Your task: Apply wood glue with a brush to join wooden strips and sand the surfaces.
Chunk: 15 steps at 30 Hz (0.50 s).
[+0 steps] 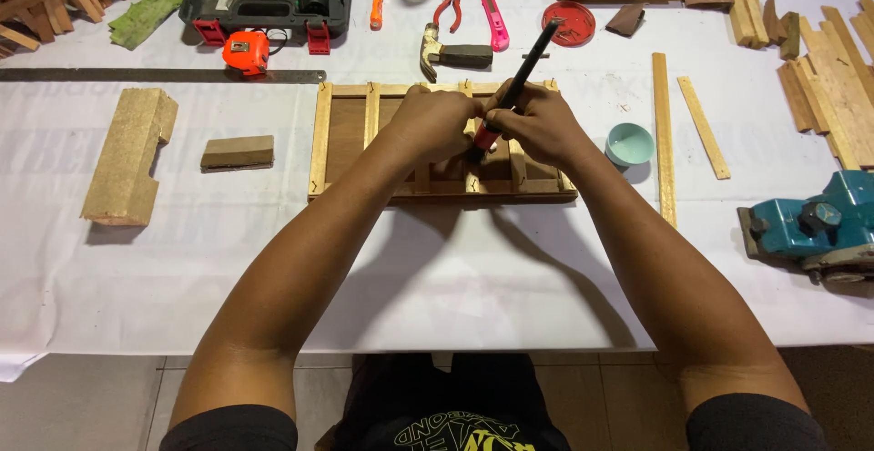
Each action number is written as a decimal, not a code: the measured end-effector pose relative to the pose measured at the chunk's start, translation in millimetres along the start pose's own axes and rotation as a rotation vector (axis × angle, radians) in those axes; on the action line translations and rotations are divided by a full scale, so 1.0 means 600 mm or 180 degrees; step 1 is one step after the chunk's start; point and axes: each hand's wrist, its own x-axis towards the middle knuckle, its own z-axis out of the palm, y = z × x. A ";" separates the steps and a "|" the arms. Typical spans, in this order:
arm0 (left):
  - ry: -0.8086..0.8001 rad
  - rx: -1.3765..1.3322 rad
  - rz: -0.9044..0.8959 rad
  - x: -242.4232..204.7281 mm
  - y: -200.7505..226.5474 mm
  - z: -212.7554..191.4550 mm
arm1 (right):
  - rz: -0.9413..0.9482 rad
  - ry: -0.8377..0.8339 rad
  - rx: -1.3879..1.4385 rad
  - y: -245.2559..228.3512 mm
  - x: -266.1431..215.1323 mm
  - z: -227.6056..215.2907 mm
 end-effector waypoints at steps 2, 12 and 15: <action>0.0058 0.0009 0.0128 0.002 0.007 -0.001 | 0.0162 0.0020 0.0071 0.005 -0.009 -0.014; 0.0281 -0.0641 0.0286 0.051 0.062 0.019 | 0.0495 0.0367 -0.0602 0.008 -0.028 -0.066; 0.0338 -0.0726 0.0185 0.070 0.055 0.024 | 0.0590 0.0391 -0.0547 0.000 -0.016 -0.066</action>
